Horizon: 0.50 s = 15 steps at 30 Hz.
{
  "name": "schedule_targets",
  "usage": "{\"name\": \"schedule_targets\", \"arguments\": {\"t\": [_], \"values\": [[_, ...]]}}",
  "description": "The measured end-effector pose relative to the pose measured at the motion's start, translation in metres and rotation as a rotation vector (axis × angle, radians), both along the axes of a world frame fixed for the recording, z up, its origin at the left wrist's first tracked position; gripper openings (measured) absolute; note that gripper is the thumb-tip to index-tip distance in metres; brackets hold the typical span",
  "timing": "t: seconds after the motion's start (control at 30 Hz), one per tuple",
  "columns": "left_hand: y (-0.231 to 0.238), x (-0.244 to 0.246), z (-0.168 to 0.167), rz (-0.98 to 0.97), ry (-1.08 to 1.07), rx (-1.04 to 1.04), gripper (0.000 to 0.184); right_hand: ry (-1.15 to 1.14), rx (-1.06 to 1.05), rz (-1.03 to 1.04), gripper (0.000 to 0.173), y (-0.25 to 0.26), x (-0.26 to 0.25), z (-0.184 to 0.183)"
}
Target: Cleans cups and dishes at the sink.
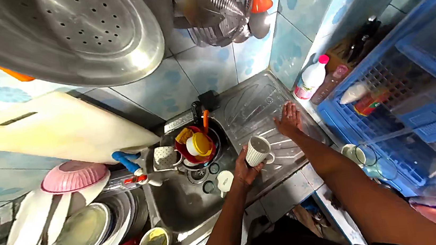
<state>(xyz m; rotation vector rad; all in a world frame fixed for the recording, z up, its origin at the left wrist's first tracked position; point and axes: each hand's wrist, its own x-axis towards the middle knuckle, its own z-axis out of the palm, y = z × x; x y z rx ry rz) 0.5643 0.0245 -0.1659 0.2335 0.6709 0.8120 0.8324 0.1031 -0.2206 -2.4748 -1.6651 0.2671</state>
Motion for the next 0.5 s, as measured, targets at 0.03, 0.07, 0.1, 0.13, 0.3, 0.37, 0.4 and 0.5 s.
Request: {"name": "schedule_targets", "arguments": {"t": [0.03, 0.07, 0.1, 0.13, 0.3, 0.37, 0.4, 0.5], "values": [[0.006, 0.002, 0.001, 0.004, 0.006, 0.008, 0.053, 0.003, 0.009, 0.014, 0.102, 0.019, -0.003, 0.001], [0.011, 0.004, 0.003, 0.005, 0.021, 0.019, 0.052, 0.004, 0.011, 0.032, 0.101, 0.033, -0.008, 0.002], [0.017, 0.005, 0.005, 0.002, 0.049, 0.030, 0.051, 0.005, 0.004, 0.061, 0.098, 0.039, -0.017, 0.005], [0.023, 0.007, 0.009, 0.000, 0.078, 0.031, 0.049, 0.012, 0.002, 0.111, 0.093, 0.038, -0.028, 0.008], [0.053, 0.022, 0.014, -0.013, 0.088, 0.035, 0.047, 0.031, -0.059, 0.429, 0.106, 0.000, -0.052, 0.010], [0.062, 0.030, 0.012, -0.028, 0.078, 0.042, 0.047, 0.011, -0.079, 0.389, 0.107, 0.012, -0.047, 0.013], [0.067, 0.033, 0.012, -0.030, 0.080, 0.048, 0.047, 0.010, -0.115, 0.350, 0.109, 0.025, -0.046, 0.019], [0.087, 0.044, 0.015, -0.027, 0.100, 0.065, 0.048, 0.057, -0.097, 0.219, 0.094, 0.073, -0.046, 0.023]]}}
